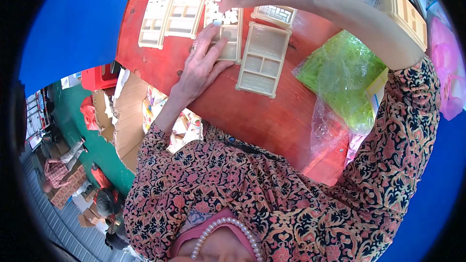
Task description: Sorting and placing small white plastic components into partitioned trays.
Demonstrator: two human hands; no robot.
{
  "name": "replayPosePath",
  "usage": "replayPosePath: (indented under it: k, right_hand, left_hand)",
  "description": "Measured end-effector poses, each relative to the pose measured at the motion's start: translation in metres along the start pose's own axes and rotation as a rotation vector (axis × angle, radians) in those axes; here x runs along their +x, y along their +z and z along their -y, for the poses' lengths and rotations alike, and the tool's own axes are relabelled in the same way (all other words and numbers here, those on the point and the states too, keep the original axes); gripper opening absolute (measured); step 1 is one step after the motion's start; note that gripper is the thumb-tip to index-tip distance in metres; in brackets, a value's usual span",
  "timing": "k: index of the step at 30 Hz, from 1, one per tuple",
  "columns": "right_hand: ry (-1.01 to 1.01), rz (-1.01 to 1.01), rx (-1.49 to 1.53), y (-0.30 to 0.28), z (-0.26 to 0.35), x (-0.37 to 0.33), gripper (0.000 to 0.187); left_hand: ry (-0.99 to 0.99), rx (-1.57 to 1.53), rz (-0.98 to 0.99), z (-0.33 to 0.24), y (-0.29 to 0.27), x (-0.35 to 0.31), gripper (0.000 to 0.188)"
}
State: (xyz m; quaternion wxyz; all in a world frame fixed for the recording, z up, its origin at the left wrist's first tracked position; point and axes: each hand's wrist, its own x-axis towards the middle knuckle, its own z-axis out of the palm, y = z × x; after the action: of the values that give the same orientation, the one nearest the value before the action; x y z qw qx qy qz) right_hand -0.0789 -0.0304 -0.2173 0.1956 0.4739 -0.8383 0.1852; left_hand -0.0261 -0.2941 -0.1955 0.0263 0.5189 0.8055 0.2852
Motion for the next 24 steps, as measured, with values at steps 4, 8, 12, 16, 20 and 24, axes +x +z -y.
replayPosePath:
  k: [4,8,12,16,20,24]
  right_hand:
    - [0.494,0.301,0.511,0.005,-0.013,0.024,0.020]
    - [0.492,0.023,0.340,0.008,-0.005,0.013,0.020]
    - [0.401,-0.102,0.249,0.016,0.007,0.003,0.025]
    - [0.493,0.050,0.250,0.012,0.005,0.000,0.031]
    - [0.437,-0.037,0.313,0.013,0.012,0.009,0.031]
    - [0.265,-0.216,0.296,0.012,0.029,0.018,0.025]
  left_hand:
    - [0.007,-0.026,-0.075,0.001,-0.003,-0.005,0.062]
    - [-0.041,-0.054,-0.068,-0.004,-0.003,0.003,0.072]
    - [-0.097,0.056,0.046,-0.006,-0.001,0.011,0.078]
    - [-0.135,0.065,0.074,0.000,0.005,0.008,0.078]
    - [-0.130,0.063,0.033,-0.001,0.005,0.010,0.077]
    - [-0.137,0.069,0.019,-0.003,0.004,0.009,0.075]
